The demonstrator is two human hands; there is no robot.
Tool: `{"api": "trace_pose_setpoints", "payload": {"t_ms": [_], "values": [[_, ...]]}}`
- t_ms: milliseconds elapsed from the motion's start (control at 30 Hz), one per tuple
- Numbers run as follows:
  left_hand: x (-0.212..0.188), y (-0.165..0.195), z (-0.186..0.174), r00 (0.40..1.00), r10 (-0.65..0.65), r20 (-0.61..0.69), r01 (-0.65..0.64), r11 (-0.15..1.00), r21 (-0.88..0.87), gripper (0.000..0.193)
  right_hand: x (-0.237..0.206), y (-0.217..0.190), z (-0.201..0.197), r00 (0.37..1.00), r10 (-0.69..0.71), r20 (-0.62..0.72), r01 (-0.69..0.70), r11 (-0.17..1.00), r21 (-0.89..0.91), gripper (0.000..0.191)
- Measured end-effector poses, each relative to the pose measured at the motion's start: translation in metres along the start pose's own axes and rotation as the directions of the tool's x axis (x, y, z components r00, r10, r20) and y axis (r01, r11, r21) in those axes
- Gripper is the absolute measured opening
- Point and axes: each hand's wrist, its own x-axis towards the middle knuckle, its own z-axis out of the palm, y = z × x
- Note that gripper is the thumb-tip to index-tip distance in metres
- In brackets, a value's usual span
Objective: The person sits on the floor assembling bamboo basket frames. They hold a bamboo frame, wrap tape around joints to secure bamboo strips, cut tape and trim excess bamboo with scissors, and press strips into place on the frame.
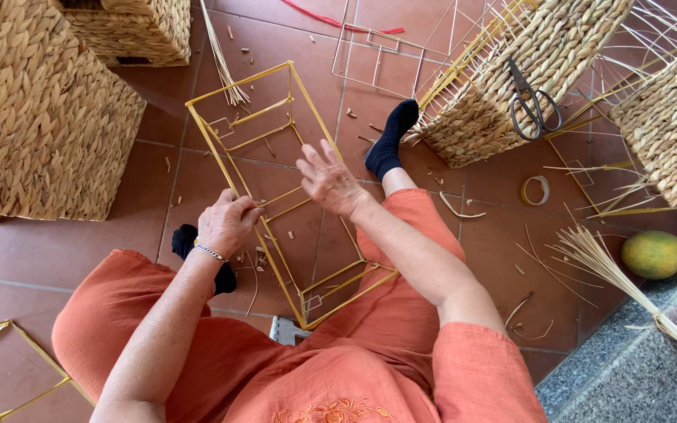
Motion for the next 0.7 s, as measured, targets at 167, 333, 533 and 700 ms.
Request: {"api": "trace_pose_setpoints", "payload": {"t_ms": [167, 333, 533, 700], "values": [[-0.001, -0.005, -0.004, 0.994, -0.089, 0.06, 0.088, 0.996, 0.028, 0.025, -0.025, 0.033, -0.009, 0.986, 0.169, -0.007, -0.169, 0.986, -0.004, 0.007], [-0.002, -0.011, 0.007, 0.994, -0.075, 0.074, 0.092, 0.962, -0.257, 0.021, -0.035, 0.03, -0.022, 0.913, 0.397, 0.091, -0.407, 0.888, 0.215, 0.014], [-0.004, -0.02, 0.012, 1.0, -0.015, 0.028, 0.02, 0.978, -0.208, 0.017, -0.086, 0.078, -0.054, 0.8, 0.6, -0.016, -0.524, 0.711, 0.468, 0.025], [-0.008, -0.002, 0.019, 0.998, 0.012, -0.056, -0.003, 0.99, 0.144, 0.016, -0.18, 0.169, -0.083, 0.525, 0.834, -0.17, -0.798, 0.552, 0.241, 0.007]]}}
